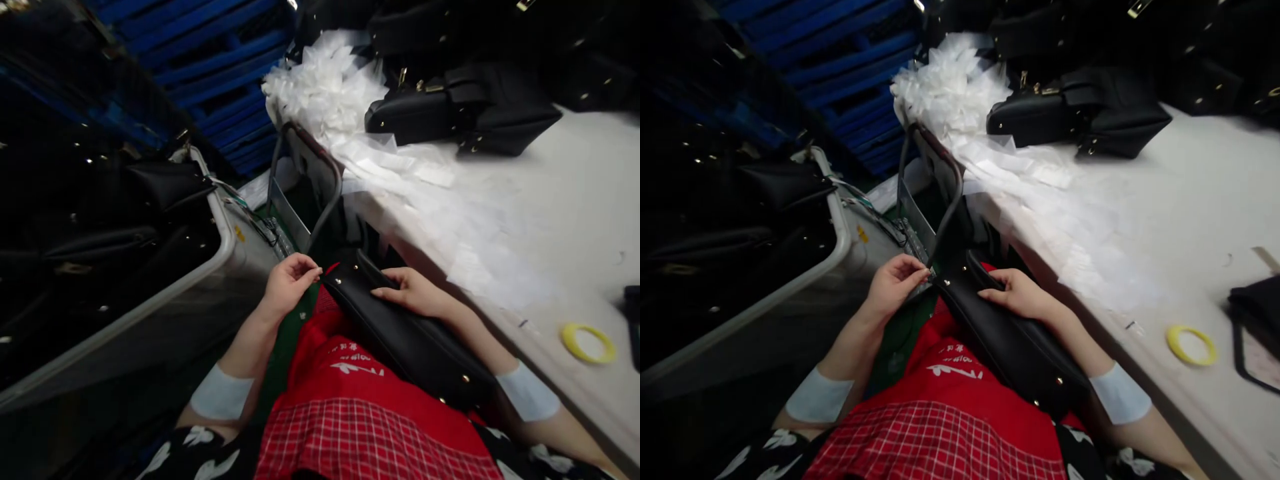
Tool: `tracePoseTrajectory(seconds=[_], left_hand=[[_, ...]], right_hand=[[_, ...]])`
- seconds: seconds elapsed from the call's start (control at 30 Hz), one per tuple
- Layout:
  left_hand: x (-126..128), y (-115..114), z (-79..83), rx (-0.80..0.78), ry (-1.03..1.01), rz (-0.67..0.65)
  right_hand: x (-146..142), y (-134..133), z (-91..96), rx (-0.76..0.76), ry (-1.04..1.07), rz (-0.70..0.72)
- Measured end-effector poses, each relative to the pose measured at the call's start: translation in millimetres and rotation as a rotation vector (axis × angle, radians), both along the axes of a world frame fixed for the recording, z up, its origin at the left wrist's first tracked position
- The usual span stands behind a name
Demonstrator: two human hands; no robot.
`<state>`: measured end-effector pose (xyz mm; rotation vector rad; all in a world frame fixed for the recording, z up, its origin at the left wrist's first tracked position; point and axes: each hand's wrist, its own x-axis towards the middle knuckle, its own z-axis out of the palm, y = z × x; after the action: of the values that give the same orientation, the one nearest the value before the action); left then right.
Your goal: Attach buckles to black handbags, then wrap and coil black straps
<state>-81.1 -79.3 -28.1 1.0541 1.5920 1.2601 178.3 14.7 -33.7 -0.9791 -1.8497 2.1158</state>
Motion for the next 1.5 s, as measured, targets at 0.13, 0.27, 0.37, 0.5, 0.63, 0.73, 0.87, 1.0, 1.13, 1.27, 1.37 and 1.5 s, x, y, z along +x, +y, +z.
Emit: tracePoseTrajectory(seconds=[0.13, 0.27, 0.37, 0.5, 0.63, 0.73, 0.87, 1.0, 1.13, 1.27, 1.37, 1.5], left_hand=[[5.8, -15.2, 3.2, -0.031, 0.148, -0.126], [12.6, -12.8, 5.1, 0.035, 0.493, -0.221], [11.1, -6.1, 2.0, 0.038, 0.625, -0.275], [6.1, -0.5, -5.4, 0.013, 0.69, -0.32], [14.8, 4.2, -0.3, -0.034, 0.382, -0.286], [39.5, 5.5, 17.3, -0.072, 0.022, -0.267], [77.9, 7.1, 38.5, -0.163, -0.213, -0.507], [76.3, 15.0, 41.2, -0.163, -0.285, -0.498], [21.3, 31.6, 29.1, -0.026, -0.275, -0.013], [-41.1, 41.3, 8.8, 0.001, -0.31, 0.38], [-66.0, 37.3, -7.6, -0.025, -0.324, 0.515], [-75.3, 25.1, -21.4, -0.017, -0.327, 0.6]], right_hand=[[-1.6, -2.8, 5.5, 0.047, 0.005, 0.01], [-7.0, -0.3, 5.5, 0.059, 0.001, 0.053], [-8.6, 1.7, 0.8, 0.101, 0.015, 0.084], [-8.4, 5.1, -8.2, 0.135, 0.042, 0.111], [-8.8, 16.1, -19.9, 0.079, 0.048, 0.094], [-11.0, 25.7, -29.2, 0.118, -0.001, 0.081], [-12.5, 32.8, -41.0, 0.207, -0.064, 0.098], [-8.6, 29.0, -25.4, 0.318, -0.163, 0.08], [-9.8, 9.6, 43.6, 0.839, -0.252, 0.115], [-26.3, -18.4, 99.1, 1.235, -0.161, 0.379], [-50.3, -22.6, 91.5, 1.315, -0.161, 0.583], [-80.3, -2.0, 58.7, 1.369, -0.243, 0.74]])
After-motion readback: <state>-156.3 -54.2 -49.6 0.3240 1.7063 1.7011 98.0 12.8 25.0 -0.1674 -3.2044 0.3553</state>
